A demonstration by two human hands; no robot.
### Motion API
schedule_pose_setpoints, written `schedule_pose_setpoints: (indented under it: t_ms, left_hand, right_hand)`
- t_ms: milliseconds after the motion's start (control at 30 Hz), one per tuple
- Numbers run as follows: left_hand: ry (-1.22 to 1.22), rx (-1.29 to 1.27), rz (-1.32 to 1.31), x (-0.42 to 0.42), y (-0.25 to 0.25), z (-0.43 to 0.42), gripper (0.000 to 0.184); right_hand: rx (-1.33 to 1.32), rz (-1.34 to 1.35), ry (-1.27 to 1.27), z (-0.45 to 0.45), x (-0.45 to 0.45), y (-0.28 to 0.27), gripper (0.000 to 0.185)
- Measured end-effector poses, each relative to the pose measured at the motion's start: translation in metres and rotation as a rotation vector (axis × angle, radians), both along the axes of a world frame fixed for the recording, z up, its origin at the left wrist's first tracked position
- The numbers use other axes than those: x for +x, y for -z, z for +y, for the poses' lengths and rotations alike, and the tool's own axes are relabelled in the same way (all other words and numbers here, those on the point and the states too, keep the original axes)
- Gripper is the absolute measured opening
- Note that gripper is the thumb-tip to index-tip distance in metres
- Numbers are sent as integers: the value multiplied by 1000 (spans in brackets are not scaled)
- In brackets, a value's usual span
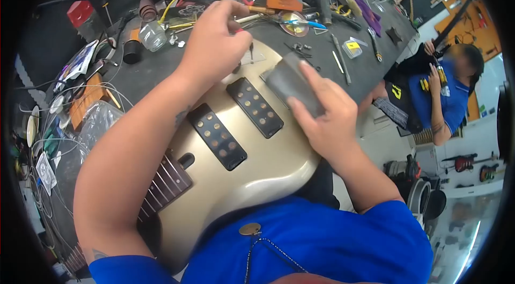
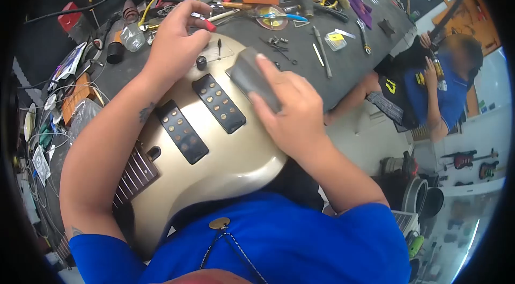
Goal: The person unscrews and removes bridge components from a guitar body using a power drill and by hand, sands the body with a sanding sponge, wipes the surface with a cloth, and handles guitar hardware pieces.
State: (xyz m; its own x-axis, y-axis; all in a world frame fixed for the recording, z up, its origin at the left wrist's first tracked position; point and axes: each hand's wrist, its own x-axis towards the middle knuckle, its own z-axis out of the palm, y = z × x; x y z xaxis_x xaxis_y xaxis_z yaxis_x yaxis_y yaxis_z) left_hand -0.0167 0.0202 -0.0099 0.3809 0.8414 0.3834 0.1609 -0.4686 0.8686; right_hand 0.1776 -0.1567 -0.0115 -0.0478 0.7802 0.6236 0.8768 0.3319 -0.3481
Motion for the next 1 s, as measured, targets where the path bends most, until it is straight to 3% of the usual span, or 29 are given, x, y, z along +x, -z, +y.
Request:
schedule_pose_setpoints:
  t_ms: [67, 100, 200, 767, 867, 933, 1000]
  left_hand:
    - [40, -131, 5, 1, -8, -6, 41]
    - [-9, 114, 42, 4, 9, 7, 41]
    - [5, -34, -11, 4, 3, 2, 42]
    - [7, 0, 25, 2, 3, 1, 45]
    - [-8, -10, 38, 0, 1, 0, 46]
    - [-17, -2, 67, 2, -4, -4, 45]
    - [1, -40, 23, 2, 0, -1, 42]
  right_hand:
    - [8, 23, 45, 9, 9, 0, 67]
    - [-13, -48, 55, 16, 5, -4, 68]
    - [-8, -85, 30, 12, -11, -5, 66]
    - [-10, -57, 4, 13, -11, -6, 66]
    - [-135, 81, -55, -12, 11, -13, 67]
    - [-63, 344, -77, -14, 42, -18, 69]
    - [186, 422, 32, 8, 81, -24, 72]
